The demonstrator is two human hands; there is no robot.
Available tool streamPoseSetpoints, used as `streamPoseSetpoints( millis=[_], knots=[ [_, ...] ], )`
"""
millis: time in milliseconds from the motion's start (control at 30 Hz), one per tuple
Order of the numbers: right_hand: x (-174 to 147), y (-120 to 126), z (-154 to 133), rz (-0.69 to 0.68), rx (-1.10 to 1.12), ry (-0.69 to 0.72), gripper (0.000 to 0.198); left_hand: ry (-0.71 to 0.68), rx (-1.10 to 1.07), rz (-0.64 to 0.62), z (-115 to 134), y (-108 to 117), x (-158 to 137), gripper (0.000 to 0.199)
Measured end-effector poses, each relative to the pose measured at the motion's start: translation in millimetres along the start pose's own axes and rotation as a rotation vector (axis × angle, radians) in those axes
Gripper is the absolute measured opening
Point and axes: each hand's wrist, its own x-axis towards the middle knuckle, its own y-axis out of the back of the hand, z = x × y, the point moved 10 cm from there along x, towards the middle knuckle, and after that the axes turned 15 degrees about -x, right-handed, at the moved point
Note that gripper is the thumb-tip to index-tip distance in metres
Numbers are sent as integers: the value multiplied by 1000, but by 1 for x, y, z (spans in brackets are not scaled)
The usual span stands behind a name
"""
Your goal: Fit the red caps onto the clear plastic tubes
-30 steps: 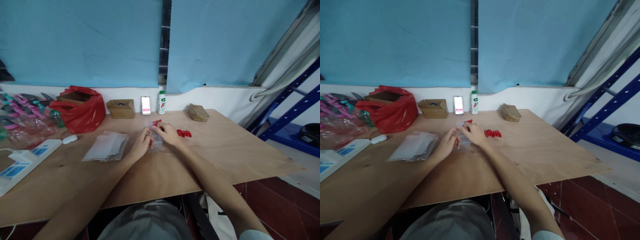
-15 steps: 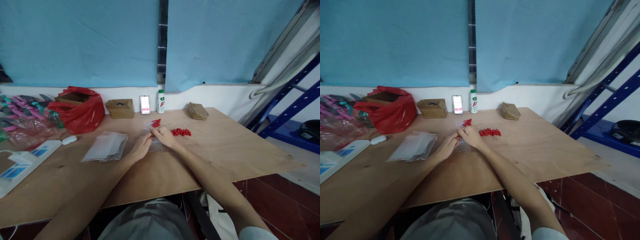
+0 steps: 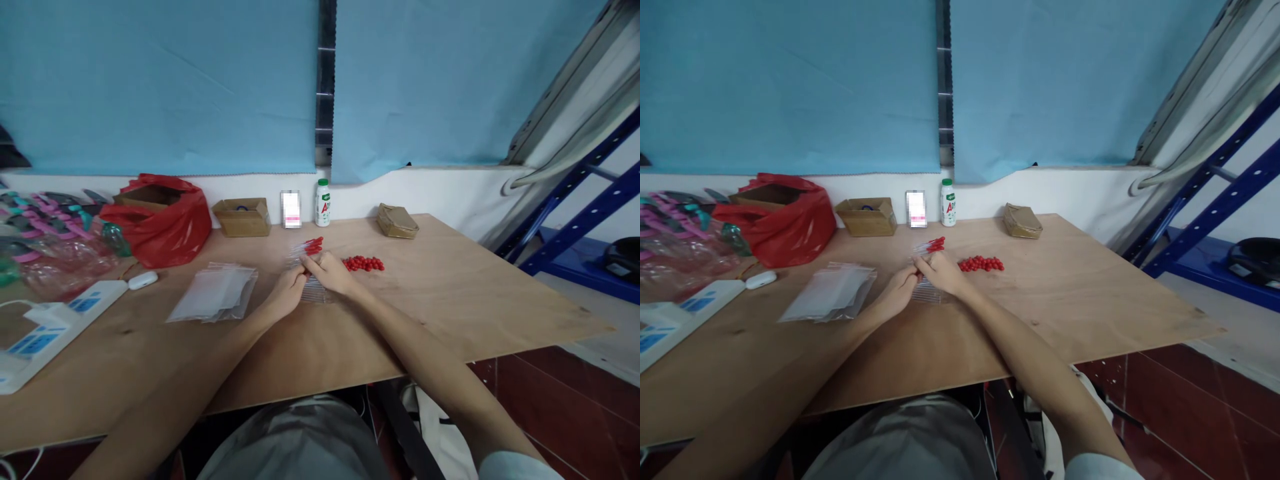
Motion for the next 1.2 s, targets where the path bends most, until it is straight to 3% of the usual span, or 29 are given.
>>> streamPoseSetpoints(
  millis=[200, 333, 467, 633, 833, 1000, 1200],
  knots=[
    [6, -8, 3, -52, 223, -22, 69, -29, 18, 10, 4, 2, -1, 17],
    [7, 0, 5, -39, 266, -19, 69, -34, -71, -23, 11, 2, -4, 12],
    [2, 15, 14, -27, 229, -60, 67, 74, -312, -141, 1, -9, -5, 25],
    [-2, 20, 4, -118, 212, 7, 63, 180, -453, -195, -15, -18, -5, 48],
    [-1, 25, 0, -81, 162, 20, 55, 119, -405, -180, -10, -14, -7, 33],
    [-1, 26, 8, -9, 119, -9, 58, 75, -236, -56, -8, 1, -7, 27],
    [1, 7, 2, -65, 148, 41, 64, 17, -71, -57, 2, 2, -8, 29]
  ],
)
